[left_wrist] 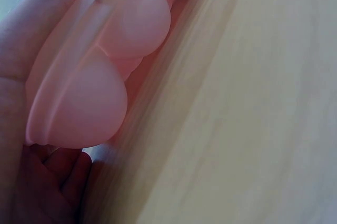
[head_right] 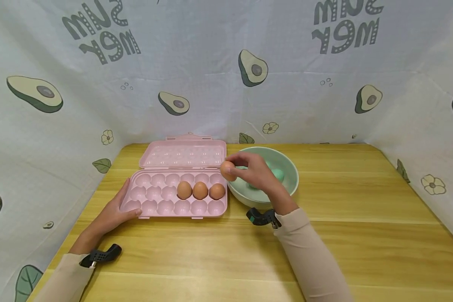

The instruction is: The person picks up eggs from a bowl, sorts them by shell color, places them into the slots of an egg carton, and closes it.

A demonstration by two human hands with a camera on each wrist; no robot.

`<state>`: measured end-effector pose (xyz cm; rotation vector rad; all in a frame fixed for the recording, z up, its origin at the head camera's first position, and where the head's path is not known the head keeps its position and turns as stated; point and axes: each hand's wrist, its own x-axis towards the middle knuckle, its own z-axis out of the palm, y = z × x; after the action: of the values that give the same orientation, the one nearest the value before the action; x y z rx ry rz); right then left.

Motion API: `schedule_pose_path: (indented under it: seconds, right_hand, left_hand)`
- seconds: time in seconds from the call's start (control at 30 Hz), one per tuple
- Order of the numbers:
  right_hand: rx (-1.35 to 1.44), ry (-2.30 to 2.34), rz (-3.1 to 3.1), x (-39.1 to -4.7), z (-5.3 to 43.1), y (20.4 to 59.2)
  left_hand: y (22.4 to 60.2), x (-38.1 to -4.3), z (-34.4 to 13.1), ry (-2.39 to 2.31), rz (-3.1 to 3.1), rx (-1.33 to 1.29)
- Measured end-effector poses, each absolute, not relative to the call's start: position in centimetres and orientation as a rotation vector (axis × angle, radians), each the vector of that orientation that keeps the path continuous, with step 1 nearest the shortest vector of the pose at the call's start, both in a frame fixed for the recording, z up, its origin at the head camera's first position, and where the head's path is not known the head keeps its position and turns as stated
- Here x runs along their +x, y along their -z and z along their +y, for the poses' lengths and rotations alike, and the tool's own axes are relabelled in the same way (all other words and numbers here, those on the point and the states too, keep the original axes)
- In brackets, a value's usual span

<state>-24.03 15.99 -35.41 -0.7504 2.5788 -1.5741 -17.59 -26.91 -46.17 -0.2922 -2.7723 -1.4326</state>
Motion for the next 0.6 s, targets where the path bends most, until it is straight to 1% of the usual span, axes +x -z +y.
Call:
schedule_pose_path:
  seconds: [0.6]
  right_hand:
    - [-0.753, 1.717, 2.451, -24.4, 10.9, 35.9]
  left_hand:
    - [45.9, -17.4, -26.7, 1.432, -2.771, -0.299]
